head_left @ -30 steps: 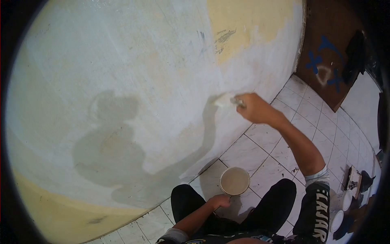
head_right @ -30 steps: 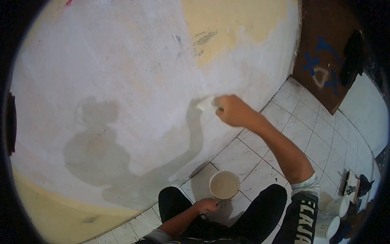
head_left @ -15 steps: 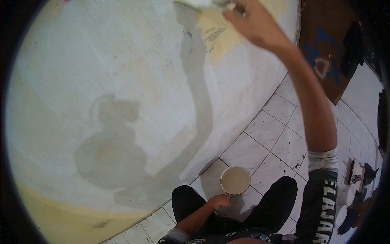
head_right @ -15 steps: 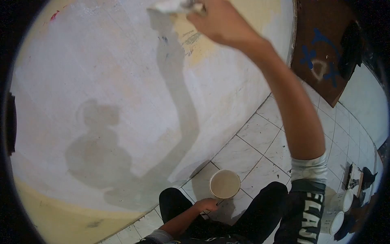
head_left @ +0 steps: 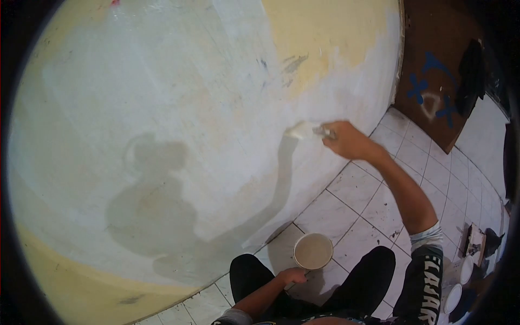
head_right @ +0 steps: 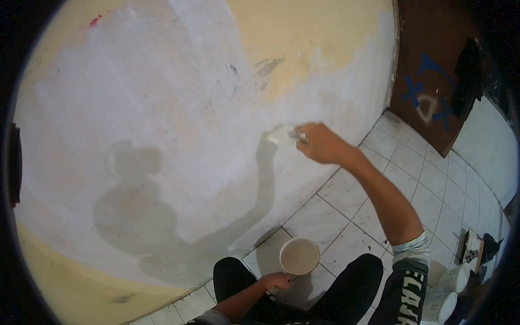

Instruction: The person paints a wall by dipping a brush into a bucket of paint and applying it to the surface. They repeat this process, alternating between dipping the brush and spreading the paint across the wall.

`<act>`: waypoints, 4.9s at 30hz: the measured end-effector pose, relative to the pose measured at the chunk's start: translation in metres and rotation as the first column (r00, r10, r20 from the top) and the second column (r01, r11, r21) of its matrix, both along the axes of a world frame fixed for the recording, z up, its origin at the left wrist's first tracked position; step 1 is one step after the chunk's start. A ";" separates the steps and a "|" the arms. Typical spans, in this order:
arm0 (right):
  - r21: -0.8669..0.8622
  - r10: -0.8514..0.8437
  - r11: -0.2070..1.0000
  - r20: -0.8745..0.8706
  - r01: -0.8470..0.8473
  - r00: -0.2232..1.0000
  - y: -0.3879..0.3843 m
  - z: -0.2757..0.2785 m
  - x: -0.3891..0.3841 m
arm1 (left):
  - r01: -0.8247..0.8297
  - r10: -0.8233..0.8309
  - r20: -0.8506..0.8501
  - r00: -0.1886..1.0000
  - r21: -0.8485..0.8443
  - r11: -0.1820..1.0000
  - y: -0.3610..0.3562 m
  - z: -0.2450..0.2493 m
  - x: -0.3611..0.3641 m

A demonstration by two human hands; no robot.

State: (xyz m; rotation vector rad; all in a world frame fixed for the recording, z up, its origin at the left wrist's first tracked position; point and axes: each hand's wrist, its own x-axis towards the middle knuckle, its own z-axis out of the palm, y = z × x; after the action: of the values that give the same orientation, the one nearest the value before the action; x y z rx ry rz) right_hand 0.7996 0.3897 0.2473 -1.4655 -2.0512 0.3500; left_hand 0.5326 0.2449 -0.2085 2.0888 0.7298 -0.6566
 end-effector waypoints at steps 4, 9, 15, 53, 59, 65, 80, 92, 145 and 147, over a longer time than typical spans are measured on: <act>0.395 0.001 0.916 0.170 -0.069 0.985 0.013 0.127 -0.010 | -0.045 0.045 0.080 0.996 -0.002 0.999 0.000 -0.014 -0.002; 0.409 -0.251 0.892 0.100 0.191 0.963 -0.038 0.263 -0.040 | 0.010 -0.014 -0.026 1.000 -0.125 0.992 0.011 -0.013 -0.009; 0.515 -0.171 0.822 -0.185 0.244 0.968 -0.056 0.292 -0.084 | -0.005 0.005 -0.002 1.000 -0.055 0.998 0.009 -0.051 -0.019; 0.578 -0.048 0.811 -0.093 0.093 0.995 -0.037 0.130 -0.054 | -0.034 0.033 0.015 0.999 0.033 0.999 -0.004 -0.004 -0.010; 0.658 -0.160 0.725 -0.125 0.203 0.979 -0.007 0.251 -0.043 | -0.015 0.015 -0.009 1.000 0.025 1.000 0.000 -0.009 -0.006; 0.776 -0.014 0.625 -0.100 0.086 0.995 0.054 0.173 -0.034 | -0.035 0.021 -0.143 0.990 -0.095 0.995 0.005 0.039 -0.006; 0.018 -0.065 0.998 0.139 0.063 0.988 0.029 0.030 0.015 | -0.014 0.015 -0.043 0.999 0.009 1.000 0.001 -0.001 -0.002; 0.295 -0.161 0.930 -0.205 0.217 0.965 -0.006 0.214 -0.006 | -0.029 0.029 -0.073 0.997 0.011 1.000 0.000 0.040 -0.002; -0.651 0.562 0.741 0.466 -0.166 0.683 -0.096 -0.491 -0.077 | -0.138 0.134 -0.097 0.986 -0.043 0.989 -0.002 0.071 -0.018; -0.655 0.562 0.739 0.473 -0.155 0.679 -0.095 -0.489 -0.081 | -0.141 0.137 -0.109 0.985 -0.035 0.989 -0.002 0.073 -0.017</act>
State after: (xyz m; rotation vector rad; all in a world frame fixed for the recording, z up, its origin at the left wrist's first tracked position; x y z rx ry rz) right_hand 0.7185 0.2948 -0.2420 -1.6288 -3.0517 0.7730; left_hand 0.5153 0.2431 -0.1358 1.9556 0.9052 -0.7037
